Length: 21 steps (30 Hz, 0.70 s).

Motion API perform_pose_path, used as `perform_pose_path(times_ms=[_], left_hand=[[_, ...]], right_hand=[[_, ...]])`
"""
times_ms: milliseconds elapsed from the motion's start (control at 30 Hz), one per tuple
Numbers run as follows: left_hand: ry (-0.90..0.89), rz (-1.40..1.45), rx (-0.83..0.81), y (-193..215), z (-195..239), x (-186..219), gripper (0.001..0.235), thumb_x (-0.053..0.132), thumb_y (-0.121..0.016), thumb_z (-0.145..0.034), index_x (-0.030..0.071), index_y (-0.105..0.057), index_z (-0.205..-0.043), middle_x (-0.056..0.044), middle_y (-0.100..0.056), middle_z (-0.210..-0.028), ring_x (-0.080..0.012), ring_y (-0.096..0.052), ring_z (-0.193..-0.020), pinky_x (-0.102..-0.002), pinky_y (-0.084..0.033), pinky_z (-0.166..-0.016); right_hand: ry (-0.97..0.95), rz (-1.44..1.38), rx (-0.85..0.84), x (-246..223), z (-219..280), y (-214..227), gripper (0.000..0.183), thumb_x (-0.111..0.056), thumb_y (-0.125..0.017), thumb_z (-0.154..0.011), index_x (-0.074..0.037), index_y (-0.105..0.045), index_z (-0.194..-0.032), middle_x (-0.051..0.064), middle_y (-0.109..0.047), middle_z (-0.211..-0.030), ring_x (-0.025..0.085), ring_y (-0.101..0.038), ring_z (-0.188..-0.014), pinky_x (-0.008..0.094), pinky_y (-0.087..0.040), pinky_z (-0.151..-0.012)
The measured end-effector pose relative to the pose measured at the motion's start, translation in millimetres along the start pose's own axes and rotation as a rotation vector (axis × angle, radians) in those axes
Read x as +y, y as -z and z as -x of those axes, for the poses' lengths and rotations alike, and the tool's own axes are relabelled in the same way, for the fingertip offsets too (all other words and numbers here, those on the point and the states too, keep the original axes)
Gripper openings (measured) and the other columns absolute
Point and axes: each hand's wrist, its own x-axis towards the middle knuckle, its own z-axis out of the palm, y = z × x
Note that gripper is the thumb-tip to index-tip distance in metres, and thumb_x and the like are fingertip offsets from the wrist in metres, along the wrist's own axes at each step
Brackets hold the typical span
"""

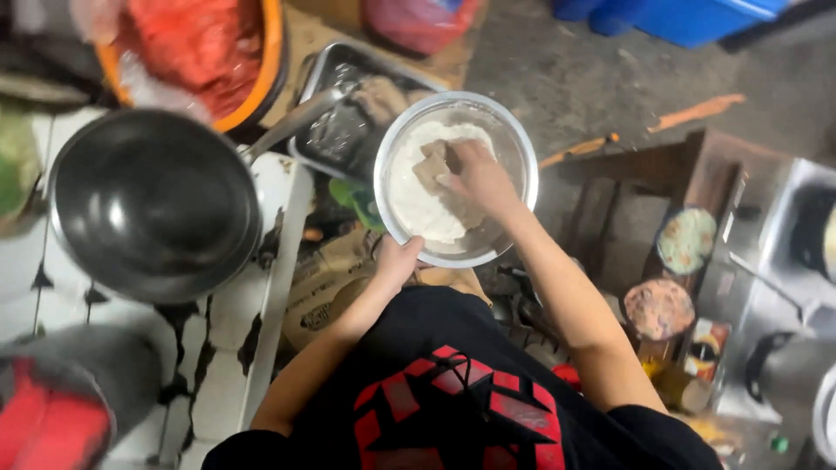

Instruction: Breading pieces of meat in a bowl of flour and placing them into a frying pan with hot oil.

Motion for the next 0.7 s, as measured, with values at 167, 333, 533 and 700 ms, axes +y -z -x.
perform_pose_path(times_ms=[167, 333, 533, 700], left_hand=[[0.043, -0.017, -0.103, -25, 21, 63, 0.073, 0.017, -0.067, -0.082, -0.014, -0.043, -0.142, -0.038, -0.052, -0.135, -0.0378, -0.075, -0.086, -0.041, -0.067, -0.073], [0.048, 0.043, -0.194, -39, 8, 49, 0.076, 0.009, -0.067, -0.083, -0.025, -0.031, -0.14, -0.048, -0.038, -0.136, -0.0517, -0.069, -0.085, -0.051, -0.065, -0.067], [0.001, 0.029, -0.236, -55, 5, 51, 0.072, 0.003, -0.065, -0.083, -0.025, -0.032, -0.141, -0.049, -0.04, -0.135, -0.0583, -0.063, -0.097, -0.056, -0.065, -0.069], [-0.01, 0.092, -0.236, -68, 8, 64, 0.074, 0.002, -0.065, -0.084, -0.025, -0.029, -0.142, -0.048, -0.041, -0.136, -0.0557, -0.062, -0.106, -0.059, -0.063, -0.074]], right_hand=[[0.032, 0.054, -0.198, -5, 24, -5, 0.07, -0.02, -0.075, -0.076, -0.01, -0.056, -0.142, 0.018, -0.054, -0.138, 0.045, -0.056, -0.13, 0.054, -0.051, -0.103], [0.012, 0.067, -0.282, 9, 53, 2, 0.087, -0.023, -0.083, -0.071, -0.018, -0.047, -0.15, 0.021, -0.044, -0.148, 0.055, -0.048, -0.133, 0.06, -0.051, -0.104], [-0.113, 0.073, -0.168, 49, 45, -15, 0.057, -0.024, -0.079, -0.074, -0.025, -0.065, -0.129, 0.014, -0.051, -0.142, 0.043, -0.053, -0.132, 0.051, -0.054, -0.101], [-0.227, -0.031, -0.054, 52, 59, 36, 0.062, -0.016, -0.072, -0.078, -0.02, -0.056, -0.138, 0.022, -0.046, -0.145, 0.044, -0.053, -0.133, 0.055, -0.051, -0.104]])
